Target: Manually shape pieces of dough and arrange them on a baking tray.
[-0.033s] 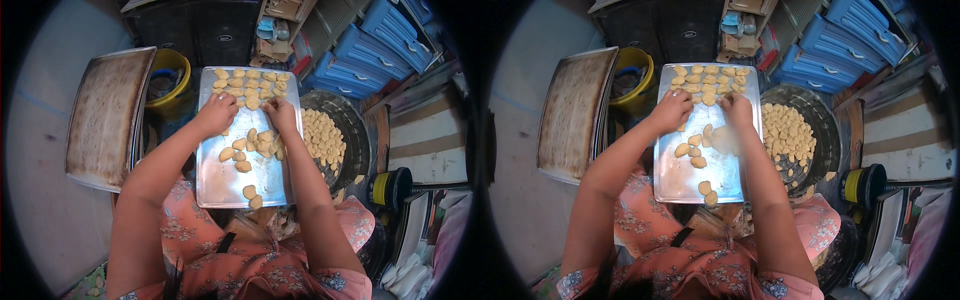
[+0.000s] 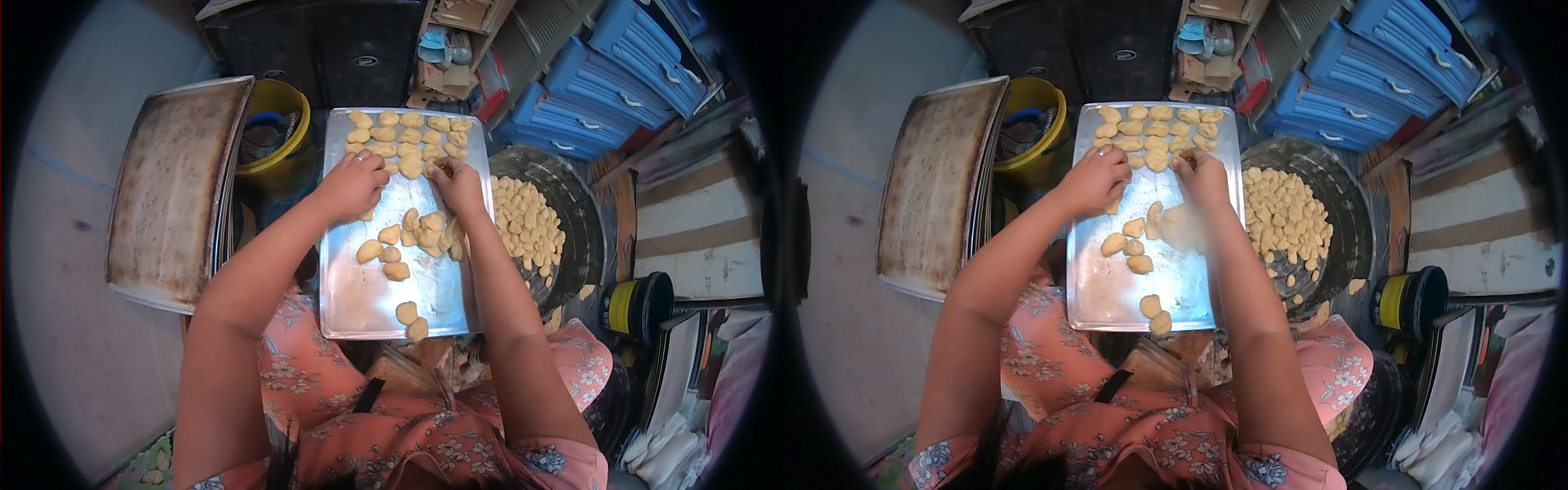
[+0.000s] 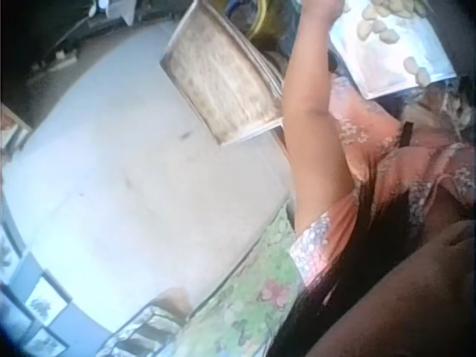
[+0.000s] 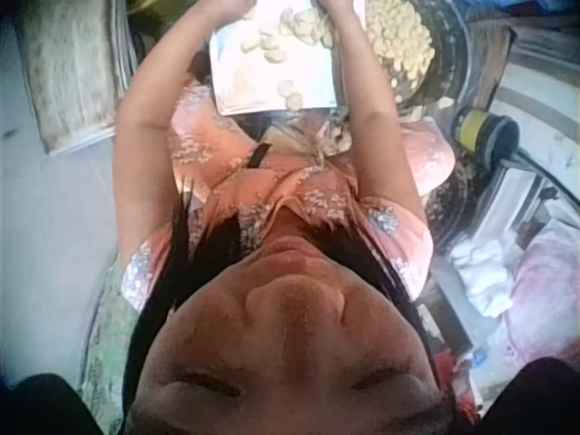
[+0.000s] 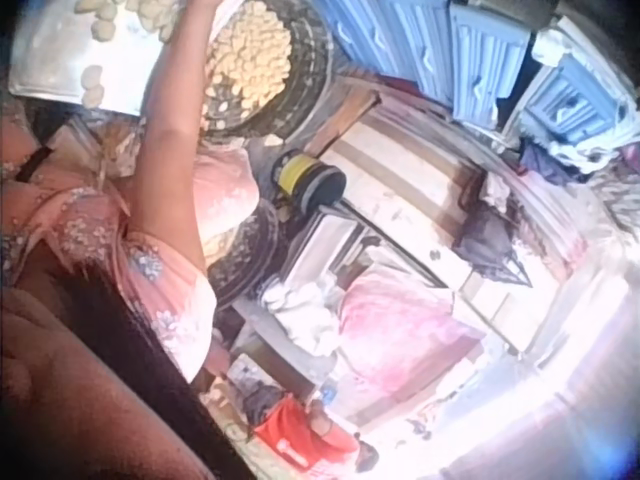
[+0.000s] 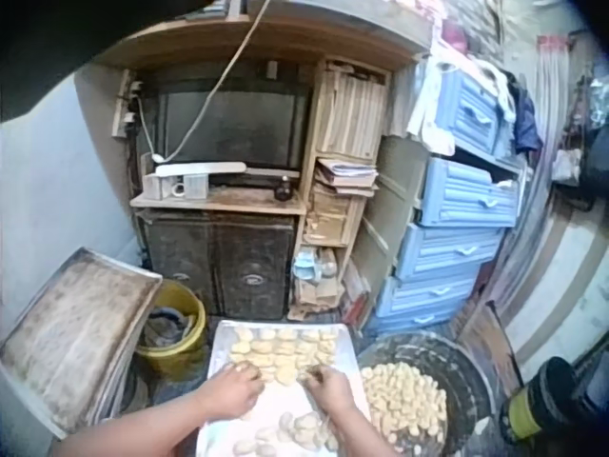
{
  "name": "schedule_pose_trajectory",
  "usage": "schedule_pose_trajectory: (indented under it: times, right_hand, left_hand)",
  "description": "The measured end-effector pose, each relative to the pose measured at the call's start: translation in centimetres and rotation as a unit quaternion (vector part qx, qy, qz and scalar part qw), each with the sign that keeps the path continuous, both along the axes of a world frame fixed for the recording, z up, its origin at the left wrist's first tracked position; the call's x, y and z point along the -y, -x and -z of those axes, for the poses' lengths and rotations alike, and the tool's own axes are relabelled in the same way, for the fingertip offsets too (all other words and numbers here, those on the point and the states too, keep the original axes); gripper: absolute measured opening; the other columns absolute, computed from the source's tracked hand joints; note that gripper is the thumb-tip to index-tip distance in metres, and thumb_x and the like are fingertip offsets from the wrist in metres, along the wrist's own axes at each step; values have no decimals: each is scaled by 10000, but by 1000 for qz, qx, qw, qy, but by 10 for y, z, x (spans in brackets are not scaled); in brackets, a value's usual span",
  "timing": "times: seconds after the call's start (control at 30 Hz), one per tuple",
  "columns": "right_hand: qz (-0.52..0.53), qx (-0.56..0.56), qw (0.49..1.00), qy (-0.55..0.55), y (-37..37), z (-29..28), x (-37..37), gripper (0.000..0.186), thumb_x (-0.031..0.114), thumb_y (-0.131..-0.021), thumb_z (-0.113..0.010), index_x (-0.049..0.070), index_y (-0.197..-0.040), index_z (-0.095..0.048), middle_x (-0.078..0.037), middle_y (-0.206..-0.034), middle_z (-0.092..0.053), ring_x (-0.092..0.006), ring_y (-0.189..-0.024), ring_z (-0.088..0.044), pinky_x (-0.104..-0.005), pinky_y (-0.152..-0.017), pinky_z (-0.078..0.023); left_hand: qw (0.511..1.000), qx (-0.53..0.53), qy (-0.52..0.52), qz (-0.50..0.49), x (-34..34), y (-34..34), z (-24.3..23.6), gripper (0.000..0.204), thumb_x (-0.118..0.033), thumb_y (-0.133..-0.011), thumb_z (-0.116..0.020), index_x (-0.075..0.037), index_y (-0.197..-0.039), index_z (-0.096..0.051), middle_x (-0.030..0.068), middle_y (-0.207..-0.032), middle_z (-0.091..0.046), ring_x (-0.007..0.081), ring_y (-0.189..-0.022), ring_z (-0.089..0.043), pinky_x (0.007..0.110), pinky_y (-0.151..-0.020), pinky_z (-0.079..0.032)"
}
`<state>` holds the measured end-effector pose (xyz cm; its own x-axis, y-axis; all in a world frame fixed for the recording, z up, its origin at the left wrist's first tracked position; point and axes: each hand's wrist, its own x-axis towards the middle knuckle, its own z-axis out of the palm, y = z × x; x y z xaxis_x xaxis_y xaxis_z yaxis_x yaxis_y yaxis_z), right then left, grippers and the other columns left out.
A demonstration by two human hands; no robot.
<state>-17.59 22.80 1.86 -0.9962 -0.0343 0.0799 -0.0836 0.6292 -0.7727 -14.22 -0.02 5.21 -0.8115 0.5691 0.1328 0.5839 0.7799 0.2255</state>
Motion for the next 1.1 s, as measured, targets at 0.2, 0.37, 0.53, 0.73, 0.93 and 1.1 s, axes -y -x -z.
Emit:
schedule_pose_trajectory:
  times: [0.2, 0.37, 0.53, 0.73, 0.93, 1.1]
  right_hand:
    - [-10, 23, 1000, -12, -23, -17, -11, 350, 214, -754, -705, 33, -1047, -644, -129, -879, -660, -257, -743, -633, -339, -656, -489]
    - [-208, 160, 965, 6, -42, -30, -19, 261, 206, -763, -732, 37, -949, -662, -101, -878, -645, -182, -797, -606, -293, -738, -480]
    - [-311, 166, 935, 30, -47, -53, -24, 262, 159, -757, -750, 15, -957, -661, -74, -931, -653, -152, -876, -593, -300, -790, -474]
    - [-153, 157, 962, 165, -36, -21, -39, 197, 126, -791, -709, 10, -942, -658, -50, -875, -654, -132, -800, -591, -285, -724, -478]
    - [21, 1, 982, 187, 8, 18, -52, 207, 96, -805, -678, -2, -985, -646, -47, -831, -649, -123, -743, -589, -275, -671, -481]
    - [-11, 20, 995, 100, 1, 3, -44, 187, 45, -808, -659, -13, -984, -640, -33, -803, -629, -93, -725, -573, -234, -657, -464]
  left_hand:
    - [986, 148, 61, 50, 13, -14, -22, 210, -183, -783, -638, -80, -966, -642, 106, -988, -565, 302, -1001, -538, 391, -866, -442]
    - [990, 139, 11, -22, 9, -6, -1, 193, -184, -806, -632, -49, -941, -607, 133, -953, -573, 315, -935, -568, 402, -806, -465]
    - [991, 79, -62, -89, 5, -3, 13, 170, -178, -826, -611, -29, -903, -584, 144, -939, -572, 327, -901, -581, 412, -772, -479]
    - [993, 40, -51, -103, 3, -5, 11, 164, -175, -804, -619, -42, -899, -594, 136, -929, -572, 316, -898, -584, 409, -779, -480]
    - [999, 19, -19, -47, -2, -8, 1, 205, -188, -784, -621, -52, -938, -613, 119, -969, -557, 312, -948, -553, 418, -845, -441]
    - [998, 18, -66, 11, -9, -13, -1, 351, -210, -776, -640, -35, -1079, -603, 129, -1095, -558, 314, -1093, -496, 419, -965, -384]
